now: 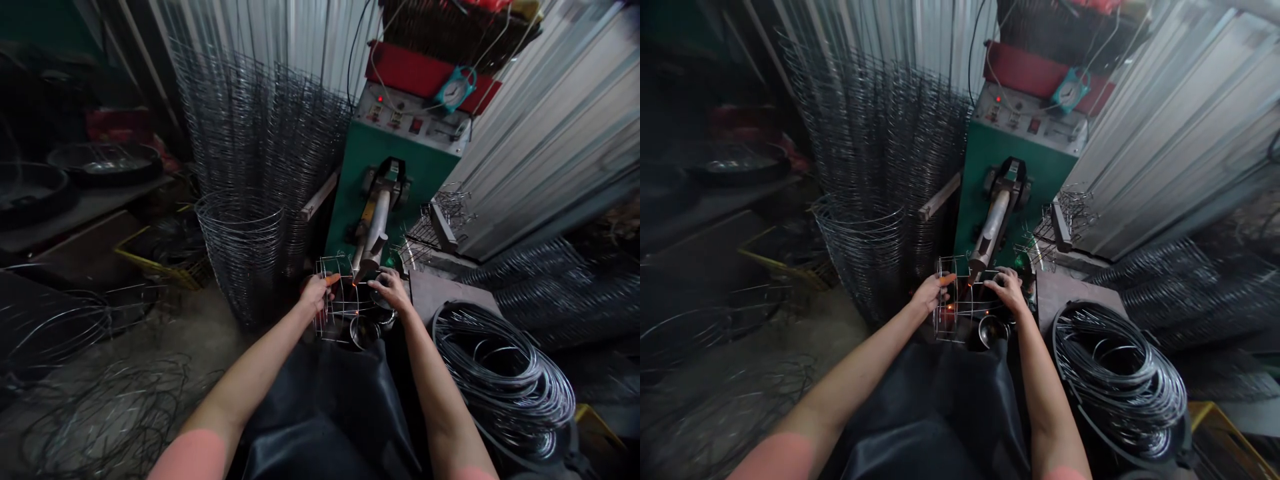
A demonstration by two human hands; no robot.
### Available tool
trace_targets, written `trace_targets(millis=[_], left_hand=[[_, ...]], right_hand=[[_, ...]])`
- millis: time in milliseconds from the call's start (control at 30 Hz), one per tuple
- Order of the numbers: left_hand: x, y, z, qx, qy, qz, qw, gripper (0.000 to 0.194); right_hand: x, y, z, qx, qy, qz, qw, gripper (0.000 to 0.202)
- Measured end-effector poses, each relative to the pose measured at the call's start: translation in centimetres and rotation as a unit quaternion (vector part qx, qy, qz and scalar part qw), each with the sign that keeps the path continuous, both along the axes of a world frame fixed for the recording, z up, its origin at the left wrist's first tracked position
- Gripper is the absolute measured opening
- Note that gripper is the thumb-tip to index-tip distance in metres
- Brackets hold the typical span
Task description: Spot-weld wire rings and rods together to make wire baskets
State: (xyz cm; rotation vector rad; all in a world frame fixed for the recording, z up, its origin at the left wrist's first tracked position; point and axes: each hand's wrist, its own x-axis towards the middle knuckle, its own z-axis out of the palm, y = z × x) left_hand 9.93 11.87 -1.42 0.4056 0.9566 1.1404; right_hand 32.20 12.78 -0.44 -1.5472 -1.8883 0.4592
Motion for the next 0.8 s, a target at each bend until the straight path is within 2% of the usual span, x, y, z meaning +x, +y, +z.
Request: trace_targets(millis=[200, 333, 467, 567, 667, 800], left_hand=[[-0.2, 0.4, -0.1, 0.004, -0.016, -0.029, 0.999, 0.046], [-1.2, -1.1, -0.6, -0.011, -0.037, -0.062, 0.997, 0.047], [-3.0, -3.9, -1.5, -0.052, -0.104, -0.113, 0.987, 0.032], [-4.4, -6.0, -1.6, -0.075, -0.127, -0.135, 0.980, 0.016], [-5.6, -7.6, -1.2, -0.102, -0.190, -0.151, 0.965, 0.007], [-6.9, -9.1, -0.7, -0.111, -0.244, -0.145, 0.952, 0.017]], right_hand=[[3.1, -0.4, -0.3, -0.030, 0.039, -0.028, 0.998, 0.048], [3.7, -3.2, 0.2, 0.016, -0.002, 0.007, 1.000, 0.049], [2.6, -7.4, 2.2, 0.095, -0.097, 0.053, 0.989, 0.043], [1.9, -9.9, 4.1, 0.128, -0.124, 0.085, 0.980, 0.040], [1.9, -11.5, 5.8, 0.143, -0.109, 0.077, 0.981, 0.037], [2.5, -13.1, 7.5, 0.132, -0.023, 0.027, 0.991, 0.033]])
